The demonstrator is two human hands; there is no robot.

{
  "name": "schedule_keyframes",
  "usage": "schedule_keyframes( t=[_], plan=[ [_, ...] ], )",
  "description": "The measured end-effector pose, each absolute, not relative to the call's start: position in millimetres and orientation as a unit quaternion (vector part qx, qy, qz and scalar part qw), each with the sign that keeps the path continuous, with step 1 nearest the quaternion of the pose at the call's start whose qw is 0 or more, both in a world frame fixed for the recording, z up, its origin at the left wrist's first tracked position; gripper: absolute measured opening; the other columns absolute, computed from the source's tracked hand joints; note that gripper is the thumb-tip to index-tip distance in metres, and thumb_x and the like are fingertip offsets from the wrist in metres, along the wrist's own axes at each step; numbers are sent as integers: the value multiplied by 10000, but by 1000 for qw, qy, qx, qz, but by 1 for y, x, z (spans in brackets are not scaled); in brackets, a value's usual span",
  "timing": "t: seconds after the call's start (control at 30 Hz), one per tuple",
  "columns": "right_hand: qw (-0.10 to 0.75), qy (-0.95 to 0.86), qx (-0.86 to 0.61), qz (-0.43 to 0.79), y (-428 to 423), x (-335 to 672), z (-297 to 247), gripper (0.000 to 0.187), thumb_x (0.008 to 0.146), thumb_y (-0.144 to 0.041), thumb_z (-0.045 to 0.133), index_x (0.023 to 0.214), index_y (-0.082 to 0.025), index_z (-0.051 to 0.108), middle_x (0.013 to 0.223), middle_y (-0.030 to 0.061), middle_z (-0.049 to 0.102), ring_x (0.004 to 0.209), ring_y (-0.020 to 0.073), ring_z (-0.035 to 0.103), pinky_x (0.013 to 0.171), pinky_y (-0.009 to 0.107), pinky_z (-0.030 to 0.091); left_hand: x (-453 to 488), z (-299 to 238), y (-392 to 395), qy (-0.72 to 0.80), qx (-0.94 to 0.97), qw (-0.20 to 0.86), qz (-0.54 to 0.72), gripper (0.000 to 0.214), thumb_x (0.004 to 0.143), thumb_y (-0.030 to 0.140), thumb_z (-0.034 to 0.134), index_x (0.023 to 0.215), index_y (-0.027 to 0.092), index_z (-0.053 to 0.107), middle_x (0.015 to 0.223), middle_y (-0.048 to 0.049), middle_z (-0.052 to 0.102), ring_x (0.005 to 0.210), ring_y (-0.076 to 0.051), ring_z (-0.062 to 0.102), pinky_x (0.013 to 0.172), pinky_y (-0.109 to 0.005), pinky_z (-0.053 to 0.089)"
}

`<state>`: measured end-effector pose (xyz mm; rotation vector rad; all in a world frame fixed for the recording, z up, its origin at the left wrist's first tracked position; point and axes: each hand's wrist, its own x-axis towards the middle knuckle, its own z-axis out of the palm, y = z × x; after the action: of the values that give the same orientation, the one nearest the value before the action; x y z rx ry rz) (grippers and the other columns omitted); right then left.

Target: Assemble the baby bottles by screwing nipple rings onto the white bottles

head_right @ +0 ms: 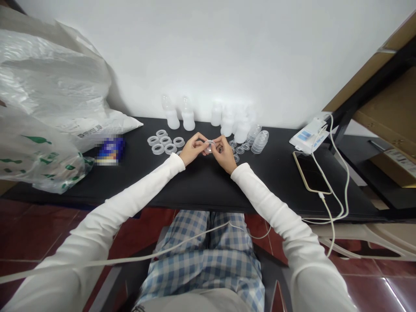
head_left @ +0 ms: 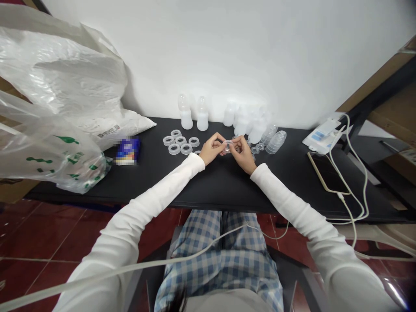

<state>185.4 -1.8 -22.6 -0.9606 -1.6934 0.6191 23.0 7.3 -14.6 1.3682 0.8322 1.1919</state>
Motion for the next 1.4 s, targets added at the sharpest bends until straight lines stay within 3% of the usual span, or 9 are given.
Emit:
schedule_keyframes(
  t=[0.23,0.6,0.8,1.07,1.4],
  plan=[
    [524,-702,-387,288,0,185,-28,367,907,-596,574,910,-245,465,715,-44,506,599,116,462,532,277,344,22,-16,7,353,591,530,496,341,791,359,782,871,189,497,580,60,646,525,-95,642,528,-195,496],
    [537,-688,-380,305,-4,183,-24,418,896,-646,577,927,-242,473,725,-34,532,639,125,505,600,288,421,25,-19,10,383,572,533,492,282,828,325,754,886,174,523,554,66,631,496,-95,635,503,-187,508],
    [528,-690,-399,294,-2,185,-26,398,891,-618,599,910,-245,460,703,-45,509,607,115,478,574,279,398,27,-25,11,377,580,534,485,251,837,323,746,922,143,592,622,32,666,545,-91,650,565,-203,537],
    [512,-709,-387,293,-3,185,-25,336,894,-524,617,841,-254,425,670,-55,457,583,116,420,559,290,367,22,-25,10,383,634,493,458,197,837,283,721,885,174,564,614,39,665,548,-99,642,574,-211,538],
    [508,-711,-376,309,0,186,-31,368,895,-551,623,842,-259,404,690,-48,439,615,129,422,575,294,374,21,-17,3,400,654,464,444,162,830,256,712,866,177,575,586,46,649,533,-101,637,556,-207,528]
  ],
)
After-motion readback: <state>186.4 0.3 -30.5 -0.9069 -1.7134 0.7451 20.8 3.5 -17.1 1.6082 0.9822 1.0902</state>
